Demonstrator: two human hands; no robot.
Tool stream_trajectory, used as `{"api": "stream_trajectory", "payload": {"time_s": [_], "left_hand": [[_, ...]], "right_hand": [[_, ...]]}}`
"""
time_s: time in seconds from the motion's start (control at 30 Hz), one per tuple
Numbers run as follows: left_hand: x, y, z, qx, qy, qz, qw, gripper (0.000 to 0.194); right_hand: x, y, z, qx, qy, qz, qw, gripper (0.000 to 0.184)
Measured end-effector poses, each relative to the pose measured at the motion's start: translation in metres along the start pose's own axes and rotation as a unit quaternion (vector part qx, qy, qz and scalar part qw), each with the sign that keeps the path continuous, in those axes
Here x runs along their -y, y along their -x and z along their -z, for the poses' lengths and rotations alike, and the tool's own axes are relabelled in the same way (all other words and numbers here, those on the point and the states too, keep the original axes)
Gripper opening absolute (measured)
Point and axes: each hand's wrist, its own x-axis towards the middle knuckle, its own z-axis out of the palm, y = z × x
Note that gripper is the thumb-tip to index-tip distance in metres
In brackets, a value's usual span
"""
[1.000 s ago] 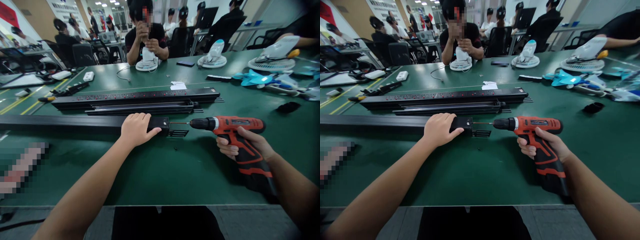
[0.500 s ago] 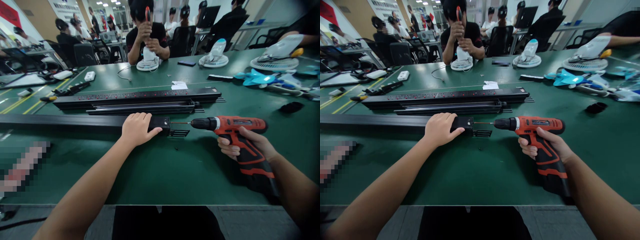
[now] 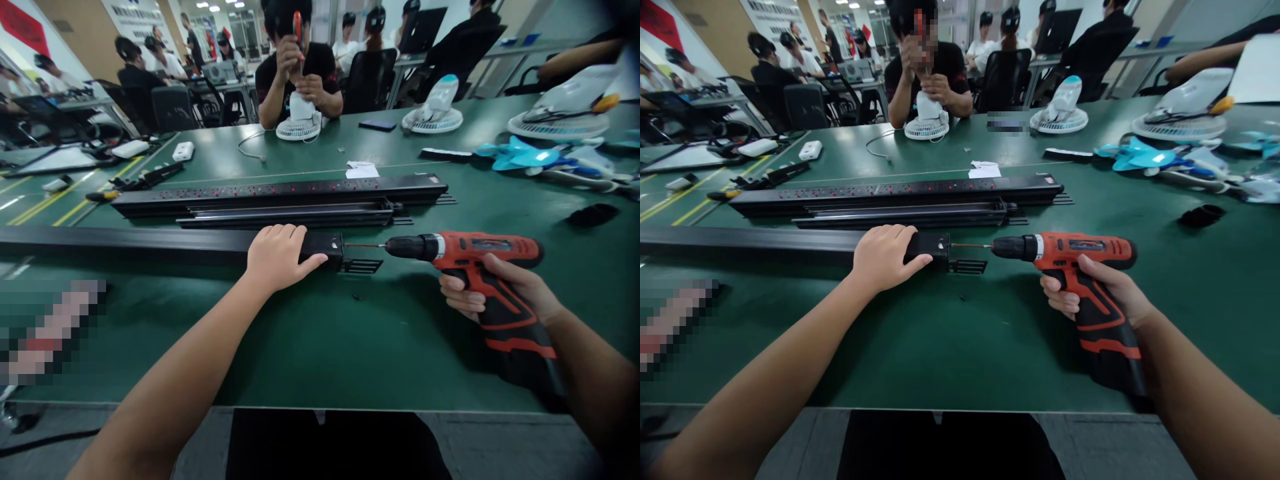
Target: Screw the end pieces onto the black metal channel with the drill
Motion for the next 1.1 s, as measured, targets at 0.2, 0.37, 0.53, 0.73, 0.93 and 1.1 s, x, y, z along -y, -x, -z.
{"api": "stream_trajectory", "payload": {"time_s": [0.2, 0.37, 0.53, 0.73, 0.93, 1.1], "left_hand": [[0.0013, 0.0, -0.0016, 0.001, -0.001, 0.0, 1.0, 0.066], [0.0004, 0.0002, -0.0008, 0.008, 0.005, 0.005, 1.0, 0.067], [0.0002, 0.0001, -0.0013, 0.003, 0.015, 0.003, 1.0, 0.067], [-0.0007, -0.0001, 0.0003, 0.002, 0.004, 0.003, 1.0, 0.066], [0.0007, 0.0009, -0.0011, -0.008, 0.009, -0.002, 1.0, 0.066], [0.0005, 0.0007, -0.0018, -0.007, 0.017, -0.002, 1.0, 0.067]], "right_hand": [[0.0021, -0.0001, -0.0058, -0.013, 0.003, -0.008, 1.0, 0.043], [0.0011, 0.0, -0.0046, -0.011, -0.016, -0.008, 1.0, 0.043], [0.0004, 0.0002, -0.0044, -0.014, -0.013, -0.006, 1.0, 0.042], [-0.0002, 0.0, -0.0028, -0.019, -0.014, -0.009, 1.0, 0.044], [-0.0011, 0.0001, 0.0006, -0.015, -0.028, -0.008, 0.999, 0.041], [-0.0005, 0.0006, 0.0001, -0.021, -0.023, -0.008, 0.999, 0.042]]}}
